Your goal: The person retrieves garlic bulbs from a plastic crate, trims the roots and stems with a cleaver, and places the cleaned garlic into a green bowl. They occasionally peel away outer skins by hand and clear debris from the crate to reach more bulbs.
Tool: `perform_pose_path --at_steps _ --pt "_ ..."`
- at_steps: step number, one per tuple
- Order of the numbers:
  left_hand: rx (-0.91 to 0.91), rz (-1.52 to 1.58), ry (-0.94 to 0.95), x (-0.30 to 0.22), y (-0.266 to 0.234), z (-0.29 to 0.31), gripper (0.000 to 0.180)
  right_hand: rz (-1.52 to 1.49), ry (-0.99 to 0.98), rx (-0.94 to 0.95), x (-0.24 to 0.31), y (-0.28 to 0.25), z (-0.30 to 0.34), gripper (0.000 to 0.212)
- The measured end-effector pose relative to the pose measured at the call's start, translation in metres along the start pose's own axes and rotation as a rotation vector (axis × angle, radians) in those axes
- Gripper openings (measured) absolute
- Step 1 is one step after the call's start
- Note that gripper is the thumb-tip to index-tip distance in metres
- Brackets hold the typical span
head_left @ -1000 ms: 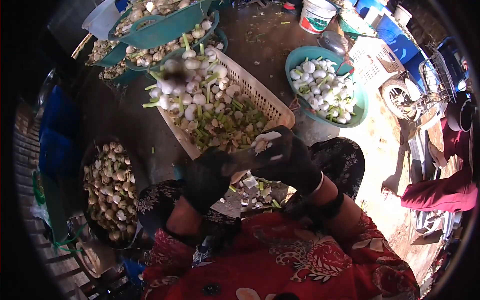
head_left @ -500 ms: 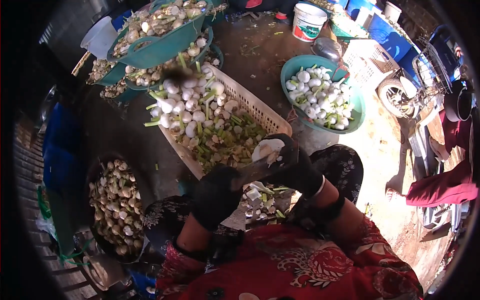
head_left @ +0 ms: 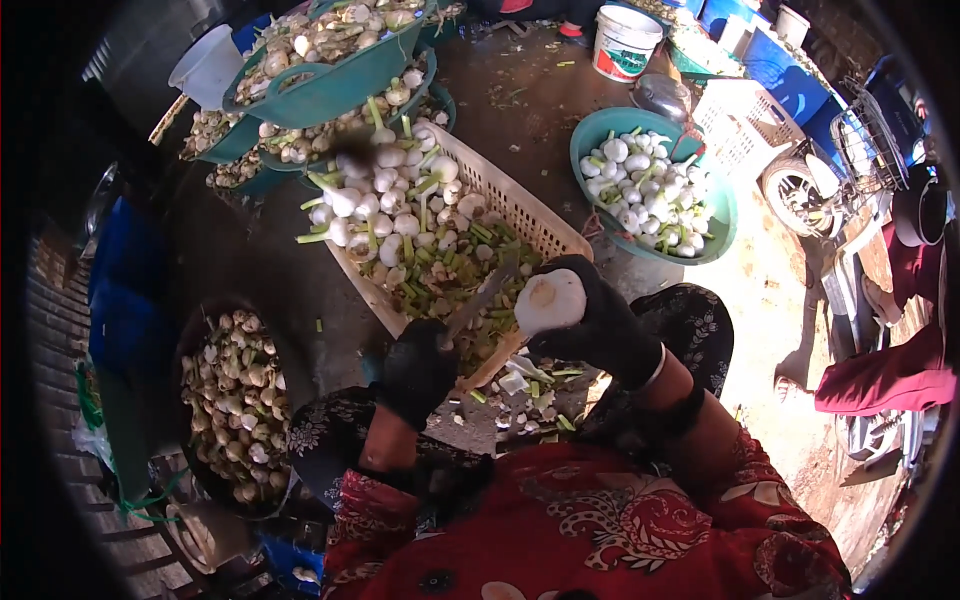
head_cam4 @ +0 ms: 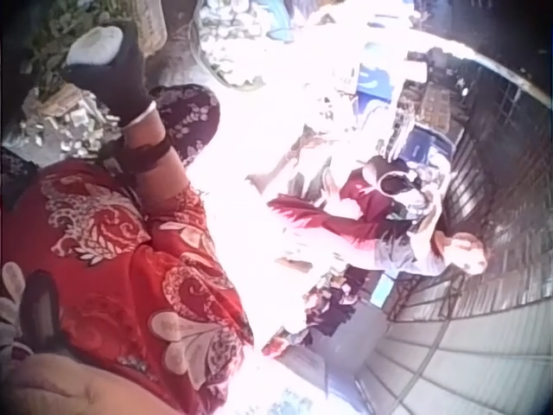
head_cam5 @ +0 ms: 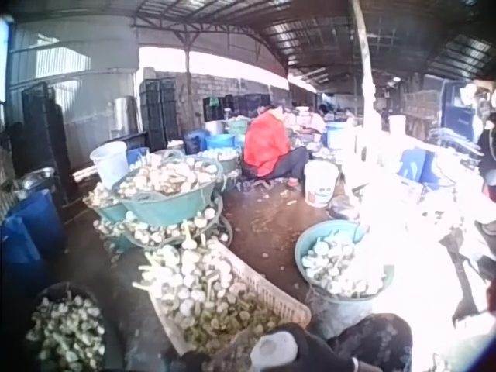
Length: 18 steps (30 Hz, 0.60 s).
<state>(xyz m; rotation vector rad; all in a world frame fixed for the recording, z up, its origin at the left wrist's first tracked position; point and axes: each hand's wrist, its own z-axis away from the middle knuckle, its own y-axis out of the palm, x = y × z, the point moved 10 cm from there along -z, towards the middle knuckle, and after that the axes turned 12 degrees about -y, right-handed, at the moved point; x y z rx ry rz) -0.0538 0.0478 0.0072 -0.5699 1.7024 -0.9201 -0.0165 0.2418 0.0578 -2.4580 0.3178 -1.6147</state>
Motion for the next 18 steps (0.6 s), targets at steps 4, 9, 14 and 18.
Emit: perform_pose_path --at_steps 4,9,14,18 --pt "-0.007 0.167 -0.024 -0.003 -0.006 0.004 0.017 -0.214 0.087 -0.043 -0.014 0.005 0.002 0.072" --pt "0.054 0.273 -0.022 -0.021 -0.009 0.007 0.019 -0.579 0.343 -0.072 -0.029 0.012 0.007 0.071" --pt "0.01 0.17 0.065 -0.058 -0.035 0.008 0.018 -0.949 0.426 -0.067 -0.029 0.027 0.016 0.06" --pt "-0.03 0.1 0.241 -0.079 -0.045 0.01 0.014 -0.636 0.245 -0.06 -0.015 0.016 0.01 0.052"
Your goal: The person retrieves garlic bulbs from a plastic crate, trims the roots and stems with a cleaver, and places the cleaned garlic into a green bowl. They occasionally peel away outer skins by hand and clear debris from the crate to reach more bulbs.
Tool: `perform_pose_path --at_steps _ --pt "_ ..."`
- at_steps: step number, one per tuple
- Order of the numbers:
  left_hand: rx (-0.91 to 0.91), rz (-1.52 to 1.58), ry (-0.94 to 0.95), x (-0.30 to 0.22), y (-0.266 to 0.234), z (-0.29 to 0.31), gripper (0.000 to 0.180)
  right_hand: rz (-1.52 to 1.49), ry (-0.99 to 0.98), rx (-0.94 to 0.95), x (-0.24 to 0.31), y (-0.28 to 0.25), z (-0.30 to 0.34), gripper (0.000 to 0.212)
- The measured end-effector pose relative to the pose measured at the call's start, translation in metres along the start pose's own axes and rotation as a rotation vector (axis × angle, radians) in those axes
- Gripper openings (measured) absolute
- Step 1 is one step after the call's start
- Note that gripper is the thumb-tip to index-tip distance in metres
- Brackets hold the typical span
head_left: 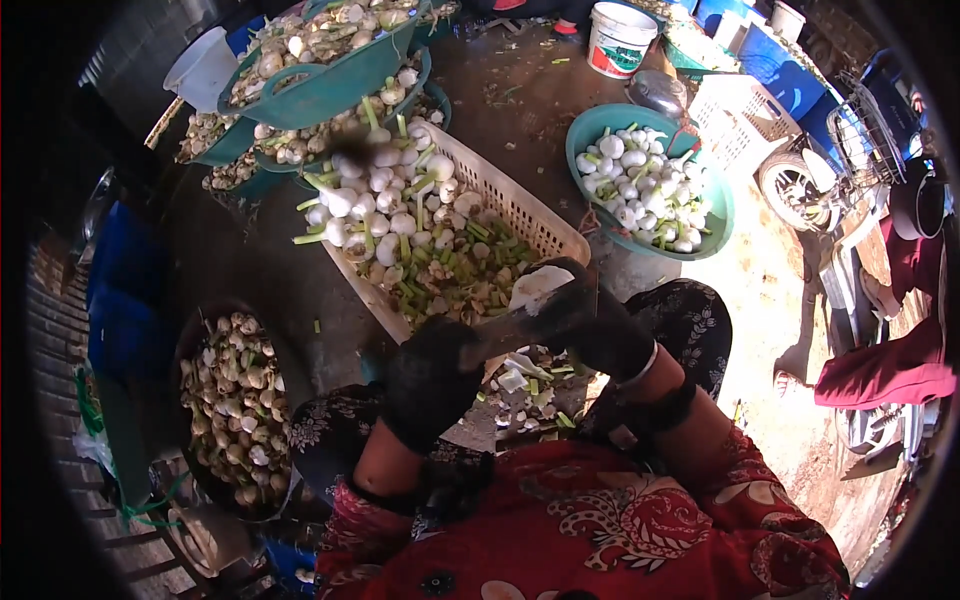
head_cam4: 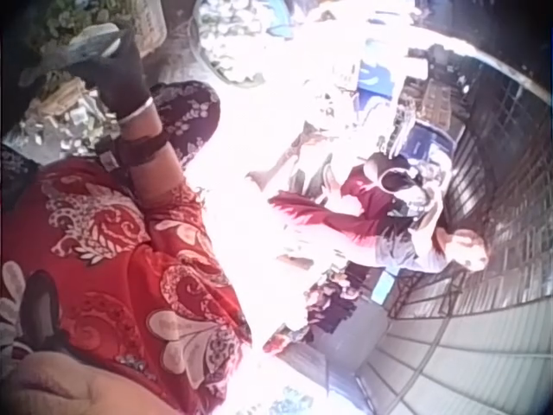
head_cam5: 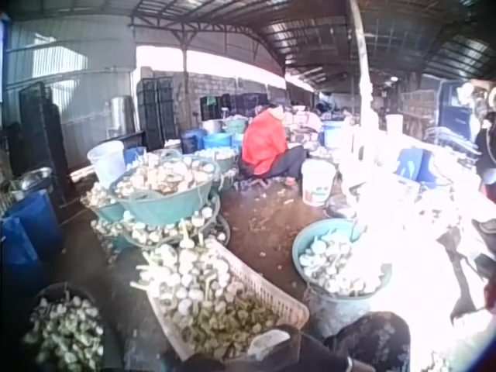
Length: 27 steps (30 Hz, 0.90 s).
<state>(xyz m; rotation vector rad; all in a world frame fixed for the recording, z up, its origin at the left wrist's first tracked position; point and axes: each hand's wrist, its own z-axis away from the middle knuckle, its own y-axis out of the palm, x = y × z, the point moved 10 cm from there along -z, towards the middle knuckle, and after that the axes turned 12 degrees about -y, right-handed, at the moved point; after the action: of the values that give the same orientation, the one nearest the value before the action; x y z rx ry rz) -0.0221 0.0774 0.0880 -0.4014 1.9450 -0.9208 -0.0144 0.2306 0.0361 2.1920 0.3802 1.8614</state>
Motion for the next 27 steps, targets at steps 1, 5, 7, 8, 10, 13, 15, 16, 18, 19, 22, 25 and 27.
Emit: perform_pose_path --at_steps 1,5,7,8,10,13,15,16,18,19,22,25,27 --pt "0.009 0.008 -0.002 0.0 0.0 0.0 0.012 0.153 0.056 0.124 -0.005 0.002 0.0 0.055" --pt "0.035 0.029 0.056 -0.009 -0.002 -0.003 0.01 0.23 -0.079 0.103 -0.002 -0.001 -0.002 0.059" --pt "0.062 0.014 0.032 -0.005 0.002 -0.003 0.014 0.338 -0.038 0.157 -0.004 -0.003 -0.001 0.046" --pt "0.086 -0.001 0.012 -0.002 0.006 -0.004 0.017 0.448 0.001 0.211 -0.007 -0.002 0.0 0.035" --pt "0.103 -0.139 -0.113 0.063 0.017 0.012 0.021 -0.064 0.209 0.103 -0.004 0.018 0.012 0.054" --pt "0.068 -0.165 -0.244 0.096 0.02 0.014 0.028 0.022 0.134 0.074 -0.002 0.009 0.01 0.065" --pt "0.017 -0.059 -0.281 0.095 0.019 0.016 0.03 0.054 0.12 0.014 0.0 -0.001 0.003 0.065" --pt "0.087 0.127 -0.378 0.099 0.028 0.018 0.026 0.057 0.115 0.019 0.002 -0.004 0.0 0.065" --pt "0.228 0.496 -0.562 0.101 0.049 0.024 0.019 0.056 0.033 -0.1 0.013 -0.02 -0.007 0.063" --pt "0.231 0.66 -0.643 0.087 0.05 0.028 0.019 0.063 -0.001 -0.104 0.023 -0.021 -0.01 0.063" --pt "0.359 0.784 -0.869 0.081 0.07 0.048 0.017 0.015 -0.082 -0.093 0.029 -0.024 -0.012 0.066" --pt "0.223 0.986 -0.756 0.067 0.065 0.036 0.017 -0.339 0.031 -0.079 0.014 -0.011 -0.01 0.063" --pt "0.112 0.861 -0.625 0.071 0.064 0.032 0.018 -0.448 0.052 -0.095 0.002 -0.006 -0.011 0.051"
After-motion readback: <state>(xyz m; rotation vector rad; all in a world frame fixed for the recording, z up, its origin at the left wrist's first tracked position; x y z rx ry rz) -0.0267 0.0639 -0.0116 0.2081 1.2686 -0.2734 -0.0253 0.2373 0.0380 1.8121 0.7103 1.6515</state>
